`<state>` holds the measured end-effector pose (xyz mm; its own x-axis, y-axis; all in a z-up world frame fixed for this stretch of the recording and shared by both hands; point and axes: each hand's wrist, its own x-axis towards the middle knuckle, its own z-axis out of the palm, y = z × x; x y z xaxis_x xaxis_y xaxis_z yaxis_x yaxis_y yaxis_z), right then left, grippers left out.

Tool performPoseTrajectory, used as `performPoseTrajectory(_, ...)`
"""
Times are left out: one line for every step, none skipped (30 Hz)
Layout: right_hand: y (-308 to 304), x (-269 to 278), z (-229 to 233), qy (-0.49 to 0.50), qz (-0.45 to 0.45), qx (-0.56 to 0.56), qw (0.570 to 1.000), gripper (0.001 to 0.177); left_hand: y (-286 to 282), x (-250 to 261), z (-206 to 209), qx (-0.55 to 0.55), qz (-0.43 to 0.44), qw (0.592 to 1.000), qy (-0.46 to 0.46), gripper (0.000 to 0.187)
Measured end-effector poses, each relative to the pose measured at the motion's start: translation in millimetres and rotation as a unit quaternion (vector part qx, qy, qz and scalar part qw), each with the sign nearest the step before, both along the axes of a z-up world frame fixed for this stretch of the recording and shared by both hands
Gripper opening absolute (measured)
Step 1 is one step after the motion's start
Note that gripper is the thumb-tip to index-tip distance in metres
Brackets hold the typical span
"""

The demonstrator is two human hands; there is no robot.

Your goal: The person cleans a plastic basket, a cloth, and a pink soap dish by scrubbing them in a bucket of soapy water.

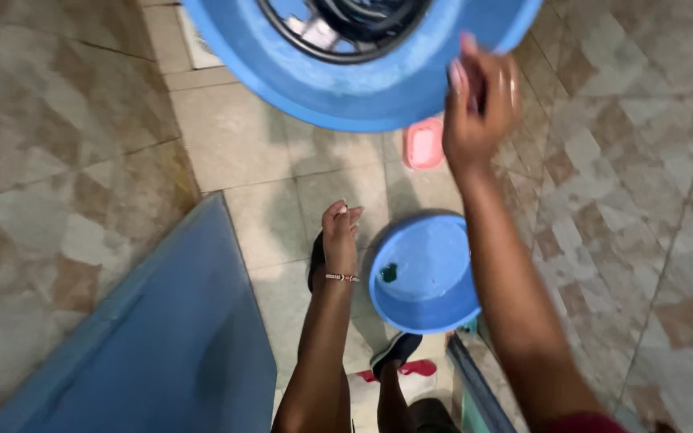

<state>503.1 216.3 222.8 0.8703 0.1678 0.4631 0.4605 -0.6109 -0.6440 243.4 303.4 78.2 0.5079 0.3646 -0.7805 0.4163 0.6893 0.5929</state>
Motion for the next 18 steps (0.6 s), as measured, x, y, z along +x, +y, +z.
performPoseTrajectory(-21.5,-26.2,-5.5,0.007,0.004,0.081,0.997,0.019,-14.4,-8.8,-8.1,-0.004,-0.005,1.000,0.000,0.041)
performPoseTrajectory(-43.8,-57.0,-16.7,0.014,0.008,0.163,0.987,0.018,-30.3,-21.3,-13.8,-0.025,-0.036,0.999,-0.002,0.041)
performPoseTrajectory(-66.1,-90.6,-35.0,0.090,-0.053,0.247,0.963,0.022,-46.7,-35.9,-19.1,-0.044,-0.064,0.997,-0.002,0.041)
performPoseTrajectory(-91.4,-125.5,-59.3,0.166,-0.112,0.327,0.924,0.028,-65.1,-50.4,-25.5,-0.045,-0.064,0.997,0.000,0.041)
performPoseTrajectory(-120.9,-161.3,-88.9,0.214,-0.155,0.388,0.883,0.033,-81.5,-68.0,-32.9,-0.039,-0.108,0.993,0.020,0.042)
performPoseTrajectory(-153.2,-199.5,-122.3,0.262,-0.194,0.445,0.834,0.045,-98.9,-87.5,-42.3,-0.033,-0.151,0.987,0.039,0.043)
performPoseTrajectory(-186.8,-244.9,-155.8,0.328,-0.208,0.544,0.744,0.047,-116.6,-107.6,-55.3,-0.035,-0.159,0.986,0.041,0.043)
performPoseTrajectory(-222.5,-286.4,-190.1,0.385,-0.217,0.632,0.636,0.049,-134.0,-126.9,-72.1,-0.056,-0.163,0.984,0.048,0.043)
performPoseTrajectory(-257.0,-332.8,-218.6,0.435,-0.244,0.678,0.540,0.047,-152.5,-147.9,-89.2,-0.078,-0.165,0.982,0.057,0.043)
performPoseTrajectory(-285.2,-380.0,-243.8,0.464,-0.276,0.708,0.455,0.046,-169.4,-169.2,-107.1,-0.082,-0.172,0.980,0.061,0.043)
performPoseTrajectory(-307.2,-420.6,-268.1,0.476,-0.298,0.728,0.393,0.044,-183.9,-192.6,-123.6,-0.102,-0.175,0.976,0.078,0.042)
performPoseTrajectory(-324.4,-453.1,-291.2,0.478,-0.312,0.745,0.345,0.043,-198.3,-214.6,-139.4,-0.122,-0.177,0.972,0.096,0.041)
performPoseTrajectory(-338.5,-479.4,-308.1,0.470,-0.315,0.763,0.313,0.041,-213.2,-235.4,-153.5,-0.128,-0.186,0.969,0.103,0.041)
performPoseTrajectory(-348.8,-493.9,-321.4,0.460,-0.309,0.778,0.296,0.040,-226.5,-253.0,-166.8,-0.138,-0.170,0.970,0.108,0.038)
performPoseTrajectory(-359.2,-504.1,-334.3,0.456,-0.295,0.790,0.284,0.038,-239.0,-268.2,-177.0,-0.148,-0.151,0.971,0.114,0.035)
performPoseTrajectory(-368.6,-512.6,-345.8,0.443,-0.294,0.811,0.246,0.037,-252.6,-275.5,-187.7,-0.153,-0.157,0.968,0.123,0.035)
performPoseTrajectory(-373.7,-516.3,-354.3,0.445,-0.308,0.791,0.286,0.034,-263.8,-282.2,-193.0,-0.173,-0.141,0.966,0.131,0.034)
performPoseTrajectory(-376.0,-516.7,-357.9,0.447,-0.336,0.761,0.330,0.032,-272.6,-292.1,-189.6,-0.192,-0.124,0.963,0.140,0.035)
